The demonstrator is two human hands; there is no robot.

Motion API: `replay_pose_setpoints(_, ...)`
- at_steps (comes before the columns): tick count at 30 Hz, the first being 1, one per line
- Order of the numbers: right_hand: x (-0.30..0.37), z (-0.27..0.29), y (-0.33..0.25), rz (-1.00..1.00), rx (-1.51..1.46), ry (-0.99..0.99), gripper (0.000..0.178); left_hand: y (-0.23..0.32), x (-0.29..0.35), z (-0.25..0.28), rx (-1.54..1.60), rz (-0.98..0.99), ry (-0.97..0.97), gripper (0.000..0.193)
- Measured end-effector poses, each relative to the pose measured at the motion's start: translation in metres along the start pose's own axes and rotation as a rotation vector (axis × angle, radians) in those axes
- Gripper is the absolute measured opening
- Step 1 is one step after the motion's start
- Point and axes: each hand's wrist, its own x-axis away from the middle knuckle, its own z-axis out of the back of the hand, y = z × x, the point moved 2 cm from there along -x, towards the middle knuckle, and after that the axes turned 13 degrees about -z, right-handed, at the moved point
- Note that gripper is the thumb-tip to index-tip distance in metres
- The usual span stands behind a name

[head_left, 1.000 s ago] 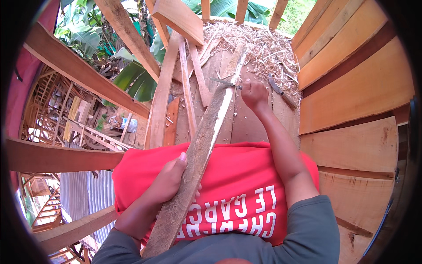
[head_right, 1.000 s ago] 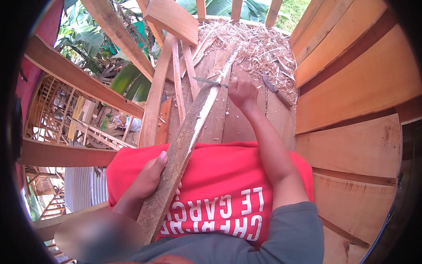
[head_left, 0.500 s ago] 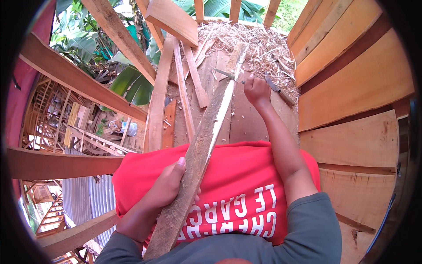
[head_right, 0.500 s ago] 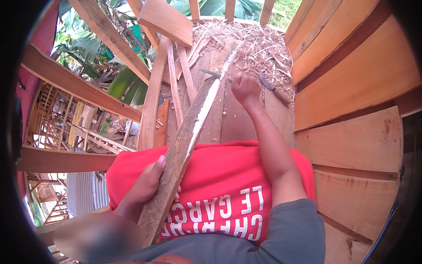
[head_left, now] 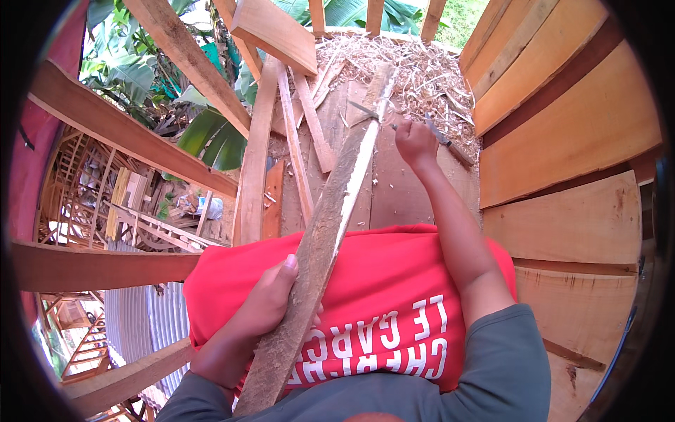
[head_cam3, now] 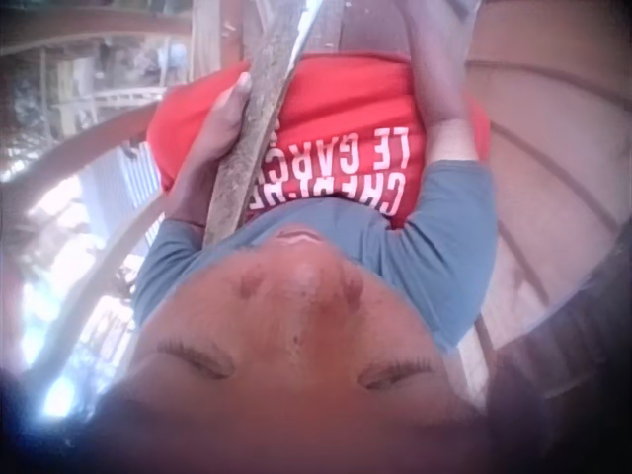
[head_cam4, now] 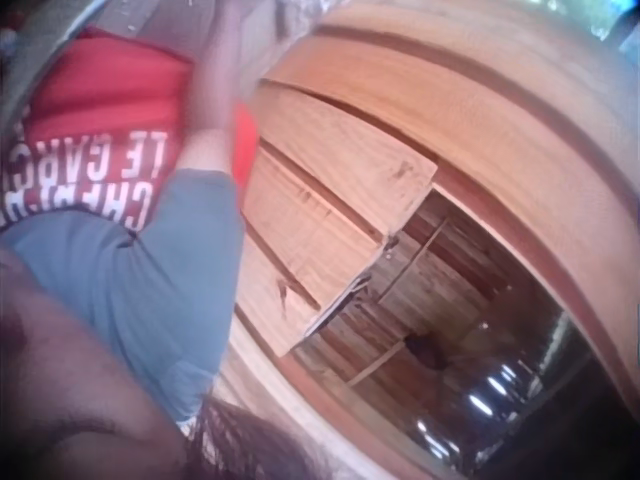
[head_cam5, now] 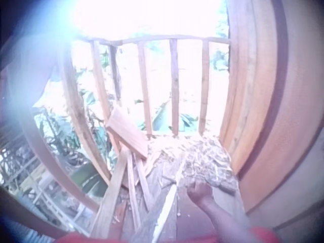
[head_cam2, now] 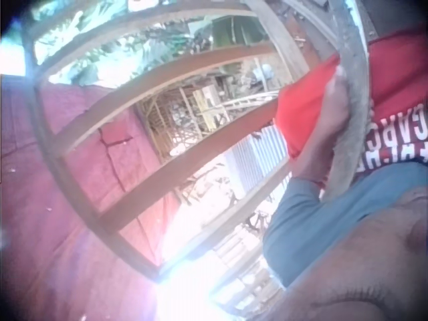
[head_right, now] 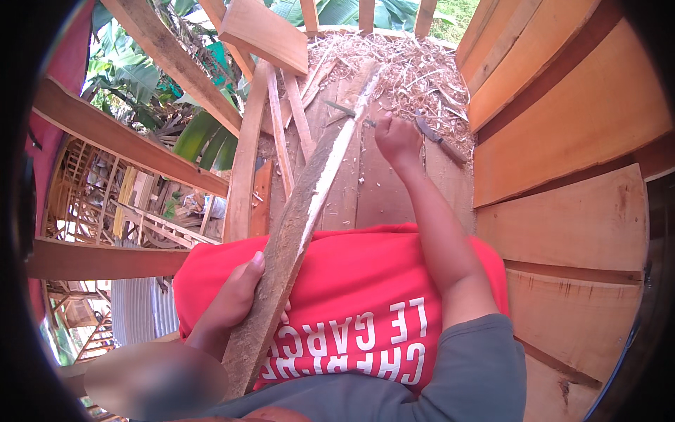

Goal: The person sits on the ground holding a long wooden plank against their lap. They use a knife to shave thin strips of wood from the plank's surface, repeatedly scraping along the grain to create a pile of wood shavings on the floor.

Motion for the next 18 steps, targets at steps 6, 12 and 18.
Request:
replay_pose_setpoints(6, 0.022, 0.000, -0.029, 0.232, -0.051, -0.074, 0.053, 0.000, -0.001, 0.005, -0.011, -0.030, 0.009, 0.058)
replay_pose_setpoints(12, 0.012, -0.019, -0.002, -0.020, -0.138, -0.129, 0.057, 0.002, 0.001, -0.004, -0.010, 0.002, 0.012, 0.059)
replay_pose_setpoints(18, -0.026, 0.005, 0.027, -0.407, 0.072, -0.168, 0.066, 0.001, 0.003, -0.012, -0.048, -0.009, -0.084, 0.059)
